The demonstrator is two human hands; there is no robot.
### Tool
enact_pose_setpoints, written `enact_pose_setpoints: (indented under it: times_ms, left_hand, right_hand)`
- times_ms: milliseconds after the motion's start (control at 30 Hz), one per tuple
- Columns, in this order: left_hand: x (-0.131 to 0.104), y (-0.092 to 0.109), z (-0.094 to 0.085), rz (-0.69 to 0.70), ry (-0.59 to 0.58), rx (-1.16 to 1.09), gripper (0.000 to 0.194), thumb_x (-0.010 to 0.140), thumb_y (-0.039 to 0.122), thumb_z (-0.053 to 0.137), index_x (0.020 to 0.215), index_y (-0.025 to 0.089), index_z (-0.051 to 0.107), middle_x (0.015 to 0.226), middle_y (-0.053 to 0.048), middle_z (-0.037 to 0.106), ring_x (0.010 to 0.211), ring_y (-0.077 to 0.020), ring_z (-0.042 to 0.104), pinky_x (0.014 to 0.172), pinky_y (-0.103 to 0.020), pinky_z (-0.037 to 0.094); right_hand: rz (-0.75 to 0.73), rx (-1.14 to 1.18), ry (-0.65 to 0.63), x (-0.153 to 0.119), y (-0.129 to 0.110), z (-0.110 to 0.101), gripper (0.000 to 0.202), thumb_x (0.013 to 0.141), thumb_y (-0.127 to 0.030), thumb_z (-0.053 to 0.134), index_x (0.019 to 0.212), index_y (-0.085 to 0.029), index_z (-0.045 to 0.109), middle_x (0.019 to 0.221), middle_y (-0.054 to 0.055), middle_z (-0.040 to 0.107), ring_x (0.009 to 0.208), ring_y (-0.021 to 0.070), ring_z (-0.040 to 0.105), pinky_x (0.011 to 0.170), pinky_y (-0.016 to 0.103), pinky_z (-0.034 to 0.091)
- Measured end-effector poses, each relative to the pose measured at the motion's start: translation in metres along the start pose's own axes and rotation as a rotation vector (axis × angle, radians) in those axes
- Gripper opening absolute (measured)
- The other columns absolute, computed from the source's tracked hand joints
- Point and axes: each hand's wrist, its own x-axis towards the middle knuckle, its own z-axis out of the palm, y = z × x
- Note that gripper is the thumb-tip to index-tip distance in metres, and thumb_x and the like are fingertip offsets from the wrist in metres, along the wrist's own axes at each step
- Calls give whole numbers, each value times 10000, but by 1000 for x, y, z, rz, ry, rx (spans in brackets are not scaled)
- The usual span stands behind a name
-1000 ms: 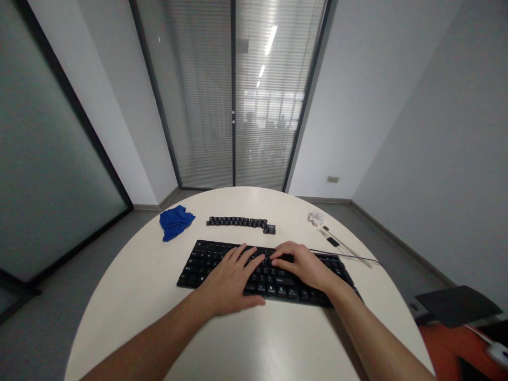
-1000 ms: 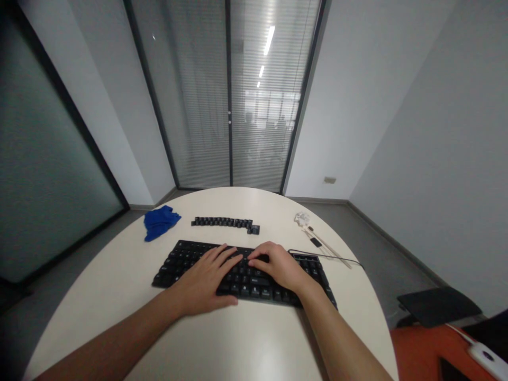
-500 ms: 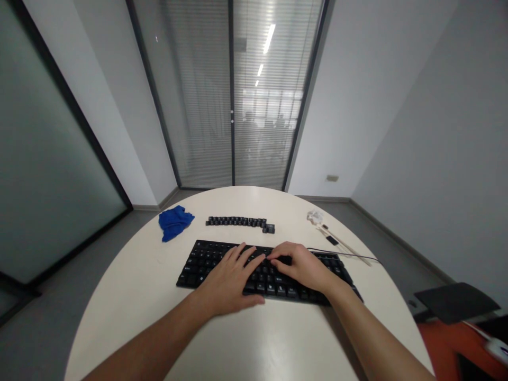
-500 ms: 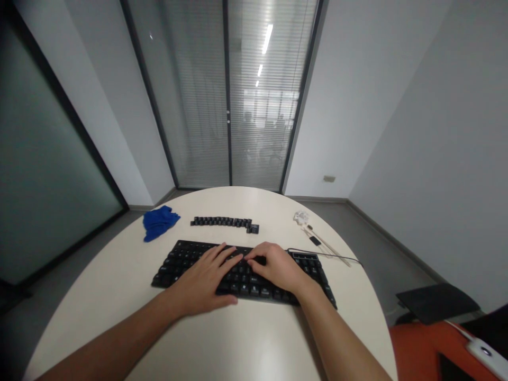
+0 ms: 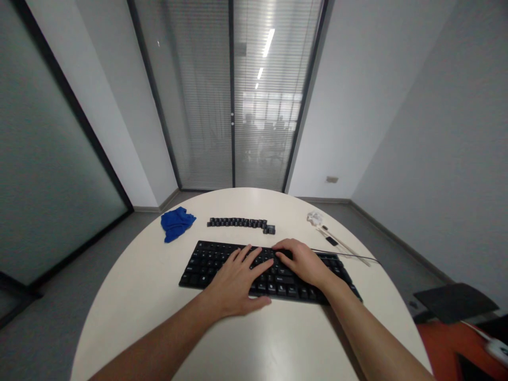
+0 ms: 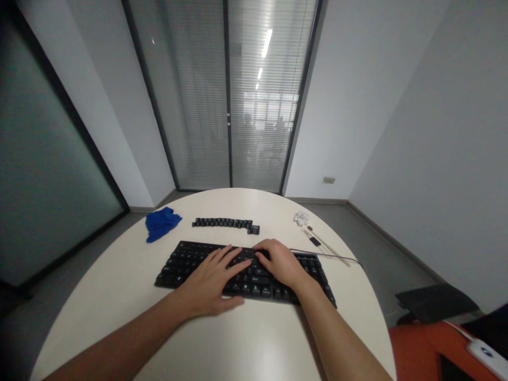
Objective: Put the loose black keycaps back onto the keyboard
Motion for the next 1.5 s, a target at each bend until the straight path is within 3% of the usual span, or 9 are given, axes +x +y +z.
enact_pose_setpoints:
  times_ms: [367, 733, 967, 1100, 1333, 1500]
  left_hand:
    - [4, 1, -5, 15, 24, -23, 712, 786, 616, 682, 1410, 321, 507, 1539, -97, 411, 1424, -355, 347, 1157, -555, 287]
    - [-1, -13, 0, -1, 21, 21, 734, 851, 632, 606, 1473, 285, 429, 1539, -96, 420, 1442, -348, 321, 1171, -554, 262]
    - [-1, -16, 0, -17, 3, 36, 763, 867, 651, 577, 1505, 280, 382, 1568, -99, 389, 1460, -349, 296, 1177, -556, 251]
    - [-1, -16, 1, -14, 7, 50, 761, 878, 661, 555, 1509, 275, 377, 1570, -103, 387, 1465, -349, 287, 1176, -557, 248]
    - [-3, -18, 3, -5, 23, 57, 755, 883, 669, 538, 1505, 272, 382, 1568, -96, 390, 1461, -346, 295, 1178, -554, 248]
    - [-2, -16, 1, -9, 13, 60, 747, 880, 647, 564, 1499, 267, 394, 1562, -98, 399, 1461, -342, 297, 1180, -550, 250]
  right_hand:
    - [-48, 20, 7, 3, -4, 4, 216, 937, -245, 555, 1071, -218, 723, 1077, 73, 717, 1037, 234, 634, 983, 402, 473]
    - [-71, 0, 29, 22, 0, 18, 192, 955, -287, 571, 1045, -213, 724, 1066, 60, 728, 1030, 222, 647, 970, 365, 473]
    - [-6, -358, 104, 53, -1, 14, 189, 965, -239, 558, 1028, -211, 734, 1055, 58, 739, 1017, 234, 616, 910, 338, 451]
    - [-7, -550, 68, 67, -5, 11, 188, 931, -231, 616, 1079, -214, 730, 1116, 75, 732, 1084, 262, 572, 891, 349, 425]
    - [-28, -571, 6, 77, -7, 18, 149, 889, -190, 660, 1015, -206, 735, 1044, 70, 754, 1063, 266, 582, 870, 354, 417]
    - [-38, -511, 42, 65, -12, 14, 179, 921, -202, 625, 1063, -224, 731, 1074, 55, 754, 1058, 256, 595, 897, 358, 427]
